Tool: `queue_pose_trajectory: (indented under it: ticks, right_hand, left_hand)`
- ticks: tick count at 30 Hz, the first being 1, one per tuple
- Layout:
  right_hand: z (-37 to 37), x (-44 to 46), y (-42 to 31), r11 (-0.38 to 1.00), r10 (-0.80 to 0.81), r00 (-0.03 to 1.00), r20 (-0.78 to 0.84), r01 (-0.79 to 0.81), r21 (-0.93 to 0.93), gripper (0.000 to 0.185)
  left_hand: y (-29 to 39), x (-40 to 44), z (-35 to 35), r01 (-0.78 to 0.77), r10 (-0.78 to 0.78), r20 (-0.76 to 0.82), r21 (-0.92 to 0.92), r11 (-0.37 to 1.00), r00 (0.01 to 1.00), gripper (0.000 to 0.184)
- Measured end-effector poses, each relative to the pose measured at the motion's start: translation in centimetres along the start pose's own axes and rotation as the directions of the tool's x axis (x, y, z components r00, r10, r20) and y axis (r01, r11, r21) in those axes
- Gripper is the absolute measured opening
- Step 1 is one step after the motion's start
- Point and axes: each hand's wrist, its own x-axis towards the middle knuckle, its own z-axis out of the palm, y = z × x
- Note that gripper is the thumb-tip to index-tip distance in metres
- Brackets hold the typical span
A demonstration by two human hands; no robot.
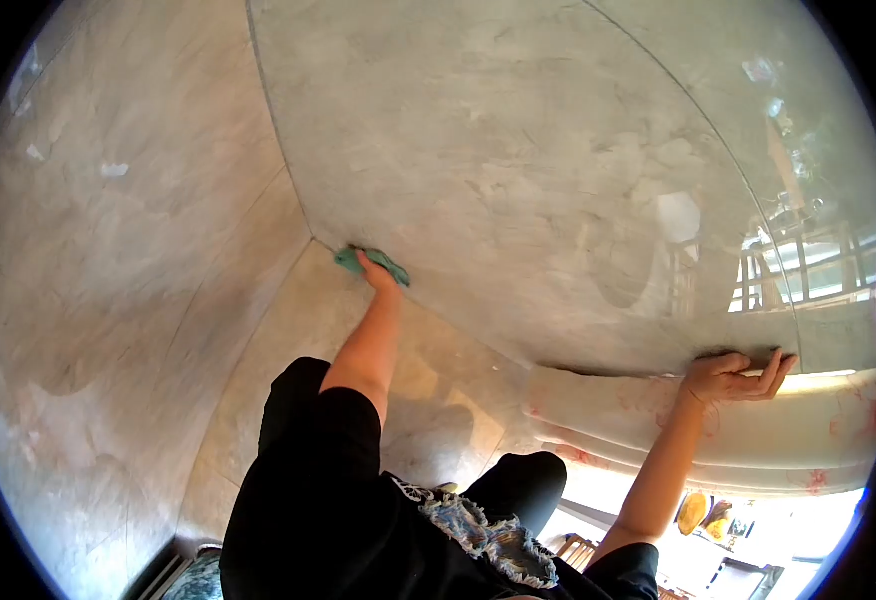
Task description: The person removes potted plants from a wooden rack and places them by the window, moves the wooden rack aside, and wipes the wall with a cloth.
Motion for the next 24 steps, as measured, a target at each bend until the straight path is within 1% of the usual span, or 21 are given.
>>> queue_pose_trajectory:
  ticks: [2,3,4,5,7,8,10,11,12,13,14,15,16,17,18,19,20,21,22,23,24]
  right_hand:
    - [-0.2,0.0,0.1,1.000,0.009,1.000,0.006,-0.009,-0.016,0.046]
    - [-0.3,0.0,0.2,1.000,0.002,1.000,0.028,-0.001,-0.008,0.046]
    - [-0.4,0.0,0.5,1.000,-0.004,0.999,0.046,0.004,-0.003,0.046]
    - [-0.6,-0.2,1.0,1.000,-0.012,0.998,0.063,0.012,-0.001,0.045]
    - [-0.3,-0.4,1.2,1.000,0.012,0.999,0.034,-0.012,0.002,0.046]
    - [-0.4,-0.4,1.2,1.000,0.017,0.999,0.041,-0.018,0.025,0.046]
    - [-0.8,0.1,1.1,0.999,0.022,0.999,0.026,-0.023,0.033,0.044]
    - [-0.7,0.0,1.1,0.997,0.018,1.000,0.025,-0.020,0.072,0.044]
    - [-0.5,0.1,1.1,0.993,0.016,1.000,0.021,-0.019,0.114,0.043]
    - [-0.4,0.3,1.1,0.994,0.003,1.000,0.008,-0.004,0.112,0.042]
    - [-0.4,0.1,1.3,0.994,0.024,1.000,-0.019,-0.022,0.106,0.042]
    - [-0.7,0.0,1.4,0.991,0.023,1.000,-0.002,-0.022,0.130,0.042]
    - [-0.7,-0.4,1.5,0.989,0.015,1.000,0.015,-0.017,0.150,0.042]
    - [-0.8,-0.4,1.8,0.990,-0.004,1.000,0.011,0.002,0.144,0.041]
    - [-0.9,-0.2,2.2,0.990,0.020,1.000,-0.017,-0.017,0.139,0.041]
    - [-0.8,-0.5,2.0,0.987,0.023,0.999,-0.028,-0.018,0.157,0.041]
    - [-0.7,-0.6,1.8,0.984,0.025,0.999,-0.039,-0.018,0.176,0.041]
    - [-1.1,0.0,2.0,0.980,0.062,0.997,-0.046,-0.052,0.193,0.041]
    - [-1.3,0.2,1.8,0.980,0.076,0.995,-0.057,-0.064,0.188,0.041]
    - [-1.3,0.2,1.3,0.979,0.069,0.996,-0.055,-0.057,0.194,0.041]
    - [-1.4,0.3,1.5,0.977,0.068,0.996,-0.060,-0.055,0.204,0.042]
  left_hand:
    - [-6.0,-0.9,-3.7,0.122,-0.125,0.032,0.074,0.990,0.992,0.083]
    - [-5.2,-5.3,-2.5,0.277,-0.279,0.019,0.060,0.959,0.960,0.084]
    - [-3.5,-9.8,-0.8,0.425,-0.426,0.011,0.048,0.904,0.905,0.085]
    - [-3.2,-11.1,-0.7,0.421,-0.423,0.037,0.059,0.905,0.905,0.085]
    - [-2.8,-12.5,1.6,0.529,-0.525,-0.102,0.022,0.848,0.845,0.083]
    - [-1.4,-13.5,3.1,0.525,-0.522,-0.072,0.038,0.850,0.850,0.083]
    - [2.7,-14.9,6.0,0.580,-0.571,-0.117,0.071,0.811,0.812,0.084]
    - [4.4,-15.3,7.3,0.573,-0.566,-0.096,0.083,0.815,0.819,0.084]
    - [6.1,-15.5,8.6,0.509,-0.506,-0.054,0.078,0.857,0.861,0.083]
    - [7.9,-15.9,10.0,0.439,-0.440,-0.012,0.068,0.896,0.898,0.082]
    - [9.6,-16.9,11.8,0.423,-0.425,0.017,0.075,0.903,0.905,0.082]
    - [11.9,-18.8,13.7,0.280,-0.284,0.030,0.103,0.955,0.958,0.080]
    - [13.9,-20.8,15.7,0.135,-0.142,0.047,0.123,0.983,0.989,0.078]
    - [16.2,-24.5,18.3,-0.011,-0.001,0.081,0.146,0.989,0.997,0.081]
    - [18.2,-28.0,21.0,-0.166,0.148,0.120,0.160,0.973,0.982,0.083]
    - [18.9,-27.8,22.5,-0.397,0.354,0.256,0.139,0.907,0.899,0.085]
    - [20.0,-28.7,24.3,-0.602,0.534,0.378,0.083,0.794,0.756,0.086]
    - [21.0,-31.1,26.7,-0.785,0.685,0.432,0.097,0.612,0.587,0.086]
    - [22.5,-34.5,28.4,-0.911,0.784,0.474,0.111,0.398,0.400,0.085]
    - [23.1,-37.8,29.9,-0.974,0.830,0.510,0.107,0.200,0.226,0.086]
    - [22.9,-41.8,31.0,-0.996,0.842,0.538,0.090,-0.015,0.036,0.086]
